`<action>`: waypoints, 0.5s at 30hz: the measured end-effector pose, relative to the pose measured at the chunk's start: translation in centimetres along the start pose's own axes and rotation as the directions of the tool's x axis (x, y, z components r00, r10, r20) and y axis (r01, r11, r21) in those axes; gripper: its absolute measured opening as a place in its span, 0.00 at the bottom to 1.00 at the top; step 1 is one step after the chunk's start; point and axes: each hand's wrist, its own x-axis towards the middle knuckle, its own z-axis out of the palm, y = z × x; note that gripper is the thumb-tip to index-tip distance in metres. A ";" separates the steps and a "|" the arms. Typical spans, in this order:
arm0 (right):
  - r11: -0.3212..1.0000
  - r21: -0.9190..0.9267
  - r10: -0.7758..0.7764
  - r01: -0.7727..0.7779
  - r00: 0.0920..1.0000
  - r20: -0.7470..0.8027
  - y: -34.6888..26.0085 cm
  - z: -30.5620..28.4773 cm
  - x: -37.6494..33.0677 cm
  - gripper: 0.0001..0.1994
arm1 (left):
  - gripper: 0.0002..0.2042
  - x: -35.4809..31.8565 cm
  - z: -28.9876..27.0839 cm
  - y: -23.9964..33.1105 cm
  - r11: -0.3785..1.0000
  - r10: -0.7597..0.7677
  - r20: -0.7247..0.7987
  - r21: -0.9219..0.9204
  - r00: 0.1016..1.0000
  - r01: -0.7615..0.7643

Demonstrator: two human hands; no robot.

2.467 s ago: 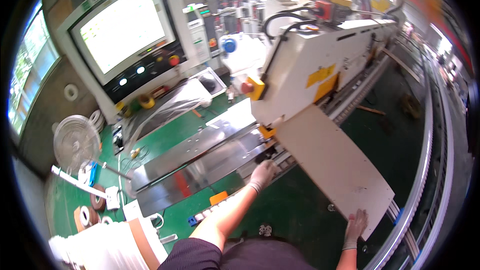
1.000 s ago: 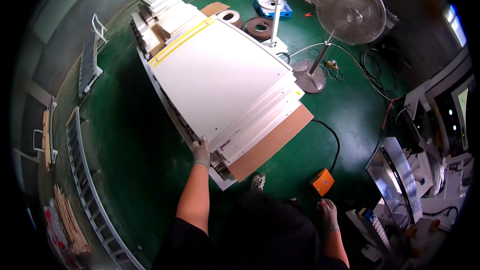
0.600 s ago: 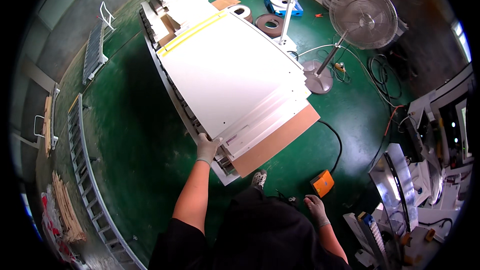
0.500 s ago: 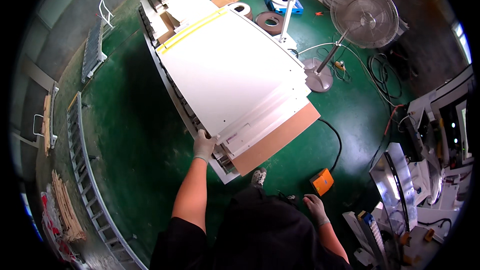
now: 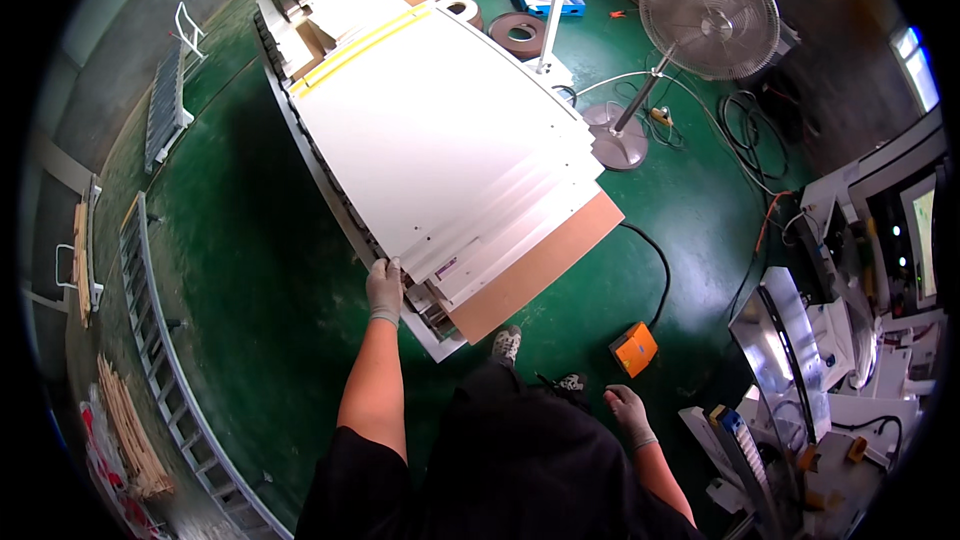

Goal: The person picks up white rectangular panels from a stack, carries them to a machine, and places them onto the machine's platform one at a time. The person repeats this process for several panels, moving between the stack and the machine.

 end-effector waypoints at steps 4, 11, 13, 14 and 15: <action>0.999 -0.004 0.033 -0.033 0.999 -0.027 0.6 -0.1 -1.3 0.15 | 0.15 0.3 0.8 4.4 0.894 -0.316 0.087 -0.305 0.945 0.327; 0.993 -0.109 0.055 -0.051 0.998 0.031 1.6 0.1 -2.4 0.16 | 0.17 3.0 0.3 4.6 0.925 -0.361 0.149 -0.071 0.920 0.374; 0.988 -0.123 0.109 -0.096 0.989 0.098 -0.4 -0.1 -2.7 0.16 | 0.17 2.2 -0.3 4.5 0.907 -0.393 0.154 -0.095 0.907 0.409; 0.984 -0.140 0.127 -0.110 0.984 0.121 -2.0 -0.5 -2.8 0.16 | 0.17 1.6 -0.6 4.4 0.903 -0.402 0.151 -0.099 0.903 0.419; 0.980 -0.155 0.148 -0.126 0.979 0.141 -3.2 -1.1 -2.8 0.16 | 0.17 0.9 -0.6 4.5 0.898 -0.412 0.150 -0.100 0.899 0.428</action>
